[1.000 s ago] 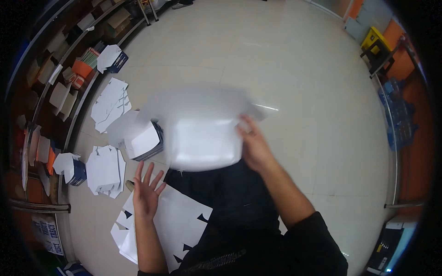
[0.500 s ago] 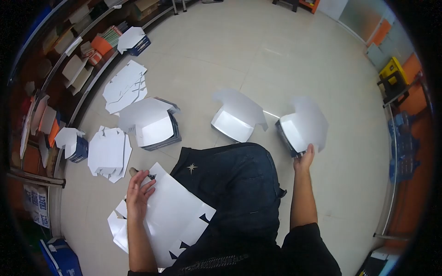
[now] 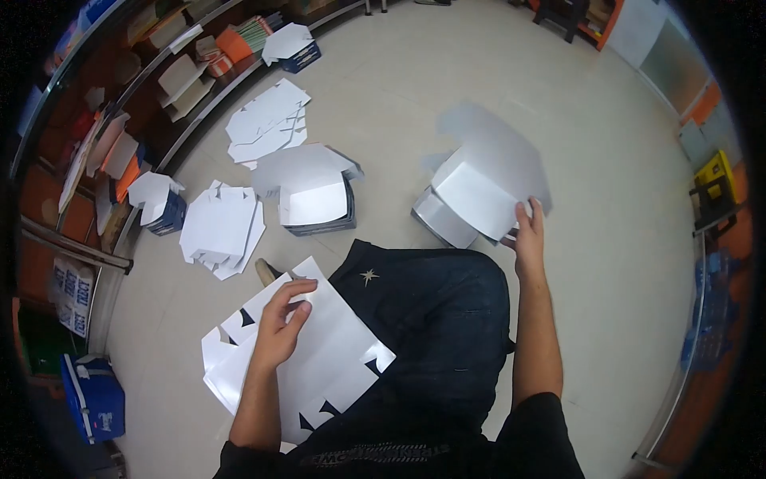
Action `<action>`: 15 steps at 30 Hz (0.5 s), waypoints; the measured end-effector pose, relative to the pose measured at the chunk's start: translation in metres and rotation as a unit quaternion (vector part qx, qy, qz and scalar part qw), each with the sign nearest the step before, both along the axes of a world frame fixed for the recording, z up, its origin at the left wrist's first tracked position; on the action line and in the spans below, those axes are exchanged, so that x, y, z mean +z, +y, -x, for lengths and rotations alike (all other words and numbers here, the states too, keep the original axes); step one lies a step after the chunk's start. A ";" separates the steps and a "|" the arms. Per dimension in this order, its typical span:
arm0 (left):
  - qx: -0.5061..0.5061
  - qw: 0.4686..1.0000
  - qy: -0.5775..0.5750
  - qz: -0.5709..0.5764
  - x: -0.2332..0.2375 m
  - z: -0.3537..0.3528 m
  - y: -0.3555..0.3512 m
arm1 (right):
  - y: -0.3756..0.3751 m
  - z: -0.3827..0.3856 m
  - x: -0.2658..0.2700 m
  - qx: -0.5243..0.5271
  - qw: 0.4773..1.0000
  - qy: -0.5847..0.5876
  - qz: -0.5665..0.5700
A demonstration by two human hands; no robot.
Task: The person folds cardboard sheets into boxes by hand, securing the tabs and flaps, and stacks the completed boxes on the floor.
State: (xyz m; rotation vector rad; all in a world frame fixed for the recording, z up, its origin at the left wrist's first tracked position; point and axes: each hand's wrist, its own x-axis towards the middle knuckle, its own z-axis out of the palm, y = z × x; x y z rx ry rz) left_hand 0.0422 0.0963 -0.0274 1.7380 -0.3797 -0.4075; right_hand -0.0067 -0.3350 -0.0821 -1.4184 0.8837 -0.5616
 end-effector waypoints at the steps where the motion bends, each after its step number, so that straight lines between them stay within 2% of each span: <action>1: 0.015 0.998 -0.051 -0.043 0.008 0.002 0.007 | -0.001 -0.009 -0.005 0.048 0.998 0.050 0.002; 3: 0.044 0.984 -0.131 -0.110 0.017 0.003 0.026 | -0.005 -0.025 -0.020 0.075 0.994 0.082 -0.004; 4: 0.045 0.984 -0.131 -0.112 0.020 0.005 0.039 | -0.008 -0.031 -0.030 0.098 0.989 0.115 -0.010; 6: 0.130 0.933 -0.242 -0.233 0.024 0.010 0.064 | -0.015 -0.041 -0.051 0.101 0.989 0.110 -0.012; 7: 0.131 0.932 -0.243 -0.234 0.025 0.011 0.078 | -0.019 -0.045 -0.063 0.104 0.989 0.102 -0.007; 9: 0.187 0.849 -0.294 -0.398 0.026 0.015 0.108 | -0.025 -0.047 -0.079 0.107 0.990 0.095 -0.004; 10: 0.187 0.848 -0.293 -0.400 0.025 0.020 0.122 | -0.025 -0.048 -0.084 0.115 0.989 0.096 -0.021; 12: 0.201 0.813 -0.200 -0.509 0.024 0.028 0.143 | -0.027 -0.050 -0.093 0.122 0.987 0.096 -0.038; 13: 0.199 0.814 -0.200 -0.508 0.026 0.029 0.149 | -0.029 -0.051 -0.098 0.127 0.984 0.118 -0.035; 15: 0.151 0.839 -0.013 -0.522 0.034 0.032 0.156 | -0.031 -0.050 -0.103 0.128 0.982 0.139 -0.030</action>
